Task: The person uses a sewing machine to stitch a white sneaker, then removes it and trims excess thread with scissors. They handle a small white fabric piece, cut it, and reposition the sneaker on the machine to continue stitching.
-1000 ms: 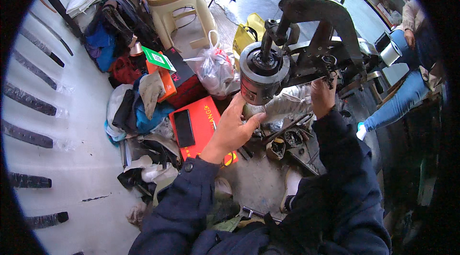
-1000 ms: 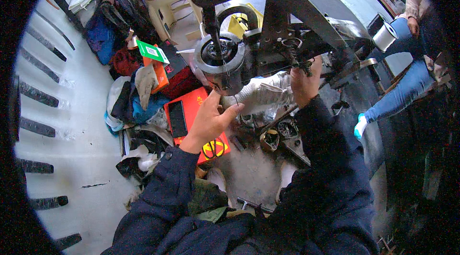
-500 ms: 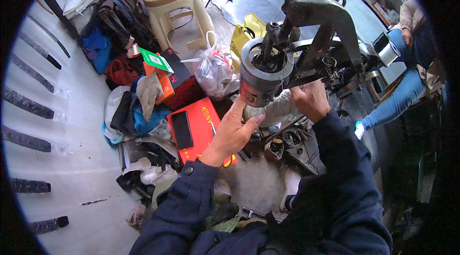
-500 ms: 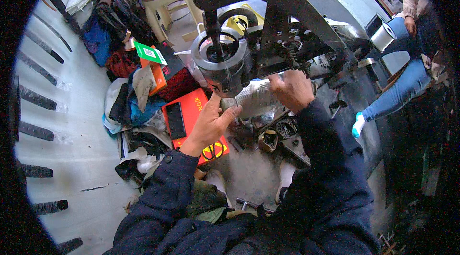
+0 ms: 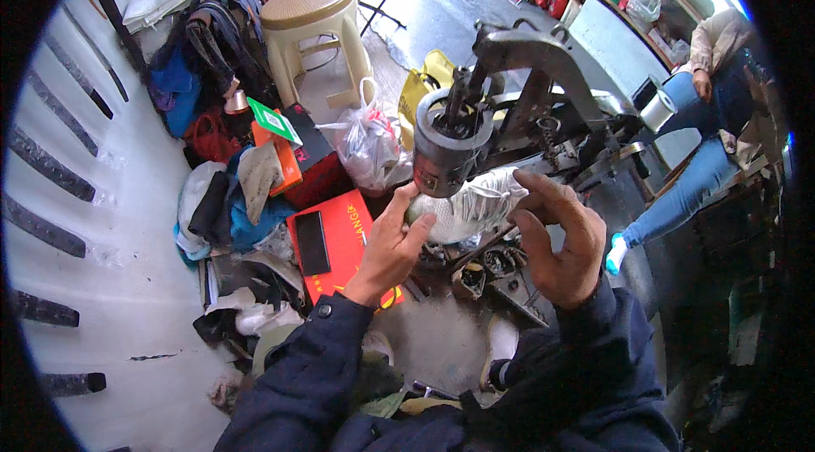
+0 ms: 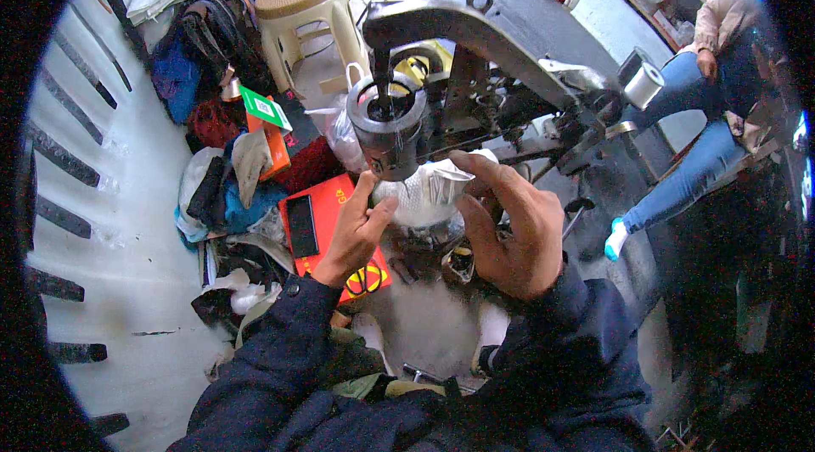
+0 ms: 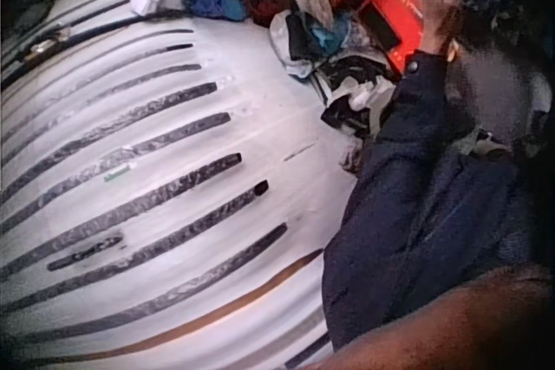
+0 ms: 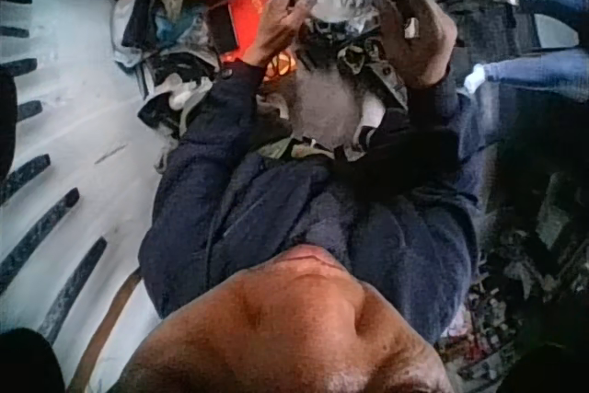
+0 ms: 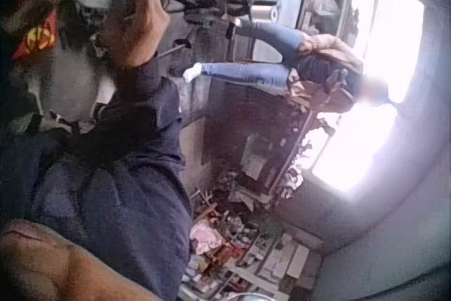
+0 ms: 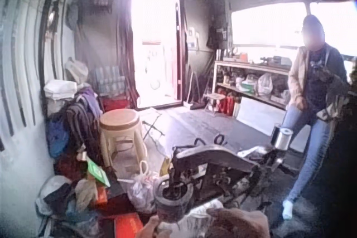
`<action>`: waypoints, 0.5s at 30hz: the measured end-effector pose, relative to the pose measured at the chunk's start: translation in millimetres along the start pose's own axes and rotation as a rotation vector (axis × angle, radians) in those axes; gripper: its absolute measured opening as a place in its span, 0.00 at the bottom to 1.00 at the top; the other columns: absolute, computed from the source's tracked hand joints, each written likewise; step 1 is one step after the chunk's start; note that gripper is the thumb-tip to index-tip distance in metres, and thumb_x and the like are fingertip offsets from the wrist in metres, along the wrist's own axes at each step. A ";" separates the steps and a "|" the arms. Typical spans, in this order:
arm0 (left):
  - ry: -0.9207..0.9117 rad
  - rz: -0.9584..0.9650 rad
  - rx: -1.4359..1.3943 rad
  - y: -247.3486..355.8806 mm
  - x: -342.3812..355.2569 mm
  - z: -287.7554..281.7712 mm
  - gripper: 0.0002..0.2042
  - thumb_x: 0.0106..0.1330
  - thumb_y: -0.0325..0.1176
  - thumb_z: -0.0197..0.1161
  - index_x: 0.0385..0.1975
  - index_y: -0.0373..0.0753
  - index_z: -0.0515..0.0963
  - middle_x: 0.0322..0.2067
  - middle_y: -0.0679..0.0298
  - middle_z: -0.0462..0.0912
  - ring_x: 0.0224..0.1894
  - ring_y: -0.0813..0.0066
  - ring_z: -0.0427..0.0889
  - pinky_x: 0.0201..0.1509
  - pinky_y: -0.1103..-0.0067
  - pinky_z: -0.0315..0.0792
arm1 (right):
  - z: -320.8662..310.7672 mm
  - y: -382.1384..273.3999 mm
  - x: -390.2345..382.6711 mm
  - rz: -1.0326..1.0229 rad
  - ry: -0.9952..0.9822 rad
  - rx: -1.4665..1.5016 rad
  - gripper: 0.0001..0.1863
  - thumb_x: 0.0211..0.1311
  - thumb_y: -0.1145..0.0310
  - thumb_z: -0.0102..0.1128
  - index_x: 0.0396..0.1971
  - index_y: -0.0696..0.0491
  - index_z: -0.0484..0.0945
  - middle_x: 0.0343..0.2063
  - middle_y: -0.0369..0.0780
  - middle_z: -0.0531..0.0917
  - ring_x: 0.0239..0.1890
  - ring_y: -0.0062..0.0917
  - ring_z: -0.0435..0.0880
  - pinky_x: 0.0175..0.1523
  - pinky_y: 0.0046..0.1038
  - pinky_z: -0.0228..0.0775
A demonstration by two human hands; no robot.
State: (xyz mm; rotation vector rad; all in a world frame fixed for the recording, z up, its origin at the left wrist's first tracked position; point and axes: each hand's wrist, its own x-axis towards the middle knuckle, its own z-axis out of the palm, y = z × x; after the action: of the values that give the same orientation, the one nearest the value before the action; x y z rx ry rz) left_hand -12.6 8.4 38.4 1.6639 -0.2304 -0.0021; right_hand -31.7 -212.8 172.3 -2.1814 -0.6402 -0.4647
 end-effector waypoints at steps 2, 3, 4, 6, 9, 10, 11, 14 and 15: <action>-0.012 0.068 -0.062 -2.5 2.3 1.2 0.19 0.73 0.33 0.55 0.61 0.37 0.66 0.50 0.59 0.79 0.50 0.74 0.75 0.58 0.75 0.69 | -5.4 -9.1 6.8 -0.031 0.028 0.018 0.22 0.58 0.83 0.58 0.55 0.61 0.77 0.28 0.42 0.84 0.28 0.24 0.85 0.38 0.23 0.77; -0.009 0.072 -0.113 -4.7 2.6 3.0 0.19 0.74 0.33 0.55 0.61 0.38 0.65 0.50 0.60 0.78 0.49 0.74 0.75 0.59 0.76 0.68 | -6.4 -12.3 10.7 -0.039 0.026 0.018 0.24 0.58 0.83 0.59 0.57 0.59 0.76 0.26 0.41 0.83 0.26 0.22 0.83 0.34 0.22 0.75; -0.007 0.074 -0.165 -7.1 2.9 4.8 0.18 0.74 0.33 0.54 0.61 0.38 0.65 0.50 0.61 0.78 0.49 0.74 0.75 0.59 0.76 0.68 | -7.8 -15.4 13.8 -0.011 -0.009 -0.002 0.25 0.58 0.83 0.59 0.58 0.58 0.75 0.26 0.41 0.82 0.25 0.22 0.83 0.33 0.22 0.74; -0.013 0.044 -0.208 -11.9 4.8 6.8 0.18 0.76 0.38 0.51 0.61 0.41 0.64 0.50 0.64 0.76 0.48 0.76 0.75 0.52 0.76 0.72 | -9.9 -20.2 18.4 0.049 -0.079 -0.042 0.26 0.58 0.82 0.60 0.59 0.56 0.75 0.25 0.40 0.82 0.23 0.20 0.81 0.31 0.22 0.72; -0.010 -0.113 -0.330 -13.1 5.4 8.4 0.18 0.76 0.41 0.49 0.61 0.44 0.64 0.49 0.64 0.76 0.48 0.77 0.76 0.43 0.77 0.78 | -10.5 -22.9 24.3 0.111 -0.193 -0.196 0.28 0.57 0.80 0.63 0.60 0.54 0.74 0.24 0.40 0.81 0.20 0.22 0.79 0.28 0.24 0.70; 0.001 -0.122 -0.354 -11.6 5.8 10.2 0.18 0.76 0.42 0.49 0.61 0.44 0.63 0.49 0.64 0.75 0.48 0.76 0.77 0.40 0.77 0.80 | -9.9 -23.8 24.5 0.138 -0.219 -0.250 0.28 0.57 0.79 0.63 0.60 0.54 0.74 0.24 0.40 0.81 0.20 0.22 0.79 0.28 0.24 0.70; -0.001 -0.130 -0.397 -9.2 6.1 11.5 0.18 0.76 0.43 0.48 0.62 0.45 0.63 0.49 0.64 0.75 0.48 0.76 0.78 0.36 0.77 0.81 | -8.2 -24.2 24.5 0.136 -0.191 -0.249 0.26 0.57 0.78 0.64 0.58 0.55 0.73 0.24 0.40 0.81 0.20 0.24 0.79 0.28 0.25 0.70; 0.040 -0.187 -0.519 -0.1 7.3 13.9 0.17 0.76 0.42 0.48 0.61 0.46 0.64 0.50 0.63 0.75 0.46 0.72 0.80 0.32 0.75 0.84 | -4.2 -24.6 21.3 0.155 -0.091 -0.216 0.25 0.57 0.77 0.64 0.57 0.57 0.74 0.25 0.41 0.82 0.20 0.24 0.79 0.28 0.25 0.70; 0.032 -0.192 -0.547 2.4 8.7 13.6 0.15 0.76 0.41 0.47 0.58 0.46 0.65 0.49 0.62 0.75 0.45 0.72 0.82 0.32 0.74 0.85 | -5.3 -23.6 20.0 0.168 -0.109 -0.236 0.24 0.57 0.73 0.66 0.55 0.53 0.72 0.25 0.42 0.84 0.22 0.32 0.85 0.29 0.31 0.75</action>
State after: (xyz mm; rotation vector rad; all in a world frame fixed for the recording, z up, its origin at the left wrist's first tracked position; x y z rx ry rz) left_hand -6.2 -6.5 40.5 1.1338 -0.0363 -0.1691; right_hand -30.0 -198.1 200.1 -2.4745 -0.4731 -0.3490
